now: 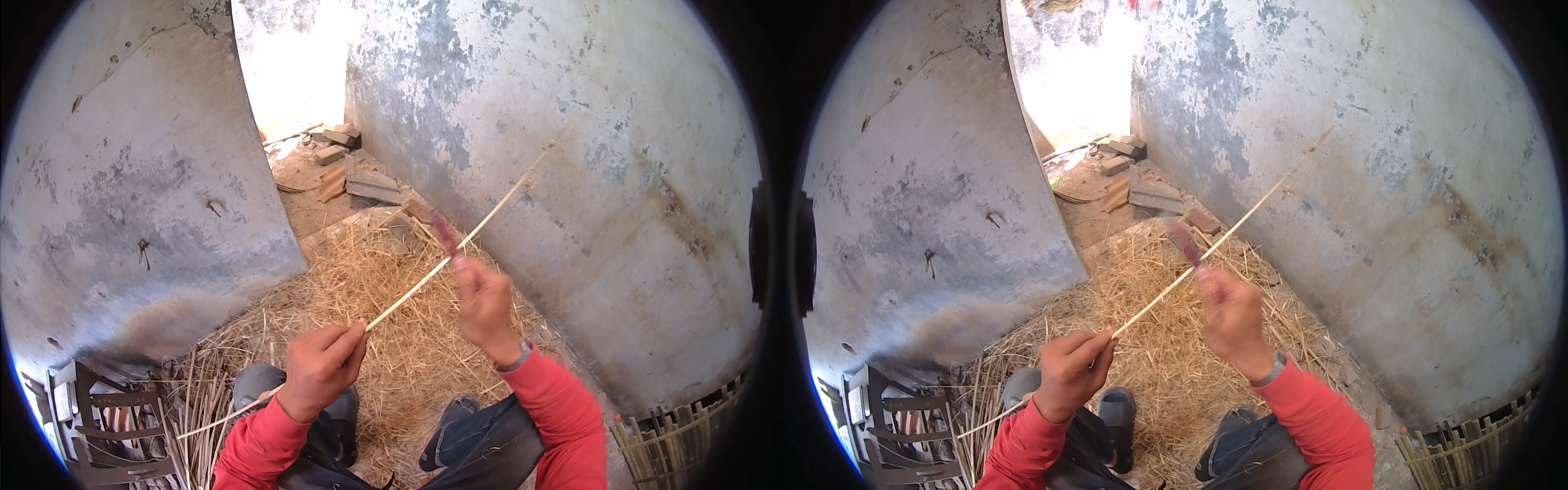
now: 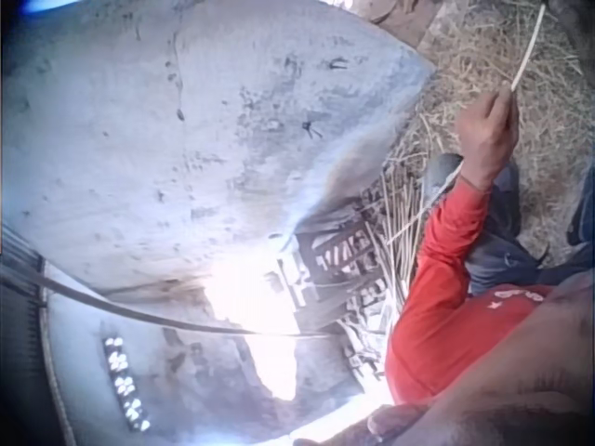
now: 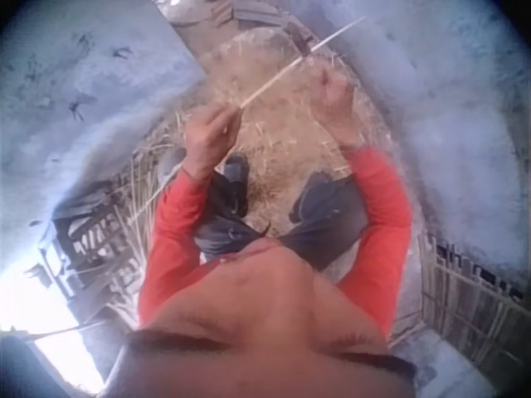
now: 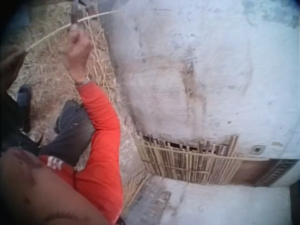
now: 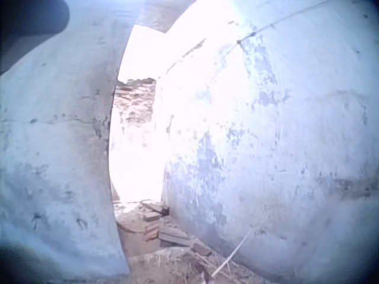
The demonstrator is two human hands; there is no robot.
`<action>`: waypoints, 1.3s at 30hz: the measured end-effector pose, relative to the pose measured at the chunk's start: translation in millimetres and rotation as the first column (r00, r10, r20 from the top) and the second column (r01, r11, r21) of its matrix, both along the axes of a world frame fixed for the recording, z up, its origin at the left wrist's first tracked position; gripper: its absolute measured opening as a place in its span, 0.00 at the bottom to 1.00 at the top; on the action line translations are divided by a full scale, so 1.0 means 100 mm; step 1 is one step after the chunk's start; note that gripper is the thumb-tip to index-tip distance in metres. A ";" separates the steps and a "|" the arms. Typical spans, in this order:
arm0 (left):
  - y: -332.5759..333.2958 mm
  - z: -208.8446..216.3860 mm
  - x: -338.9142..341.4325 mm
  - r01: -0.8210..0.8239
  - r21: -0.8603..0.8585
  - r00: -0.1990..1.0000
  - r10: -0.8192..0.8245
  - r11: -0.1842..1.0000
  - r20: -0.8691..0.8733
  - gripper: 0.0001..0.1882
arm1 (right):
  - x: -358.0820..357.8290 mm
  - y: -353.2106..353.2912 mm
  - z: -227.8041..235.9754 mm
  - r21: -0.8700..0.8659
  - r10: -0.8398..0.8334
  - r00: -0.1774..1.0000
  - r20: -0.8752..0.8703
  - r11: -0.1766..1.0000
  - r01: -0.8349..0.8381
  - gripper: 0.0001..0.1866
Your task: The person strips bark or shavings from a long thin piece of wood using a small knife, working their way down the length of the wood.
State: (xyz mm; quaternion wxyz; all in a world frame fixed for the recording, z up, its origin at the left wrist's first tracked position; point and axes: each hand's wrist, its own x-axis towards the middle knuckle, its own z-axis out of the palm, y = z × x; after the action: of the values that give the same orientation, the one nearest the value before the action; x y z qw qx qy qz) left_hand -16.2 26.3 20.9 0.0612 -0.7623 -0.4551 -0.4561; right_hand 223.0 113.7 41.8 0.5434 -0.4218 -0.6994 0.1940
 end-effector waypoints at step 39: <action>-0.06 0.03 0.12 -0.031 -0.168 0.993 0.049 0.985 0.107 0.10 | 0.09 0.14 0.00 -0.299 0.183 0.933 -0.311 0.912 -0.279 0.15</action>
State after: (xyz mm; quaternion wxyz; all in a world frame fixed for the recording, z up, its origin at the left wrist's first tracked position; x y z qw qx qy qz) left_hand -4.1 20.4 24.4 -0.0185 -0.7290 -0.5094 -0.4568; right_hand 232.1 128.2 41.4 0.5280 -0.3911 -0.6180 0.4316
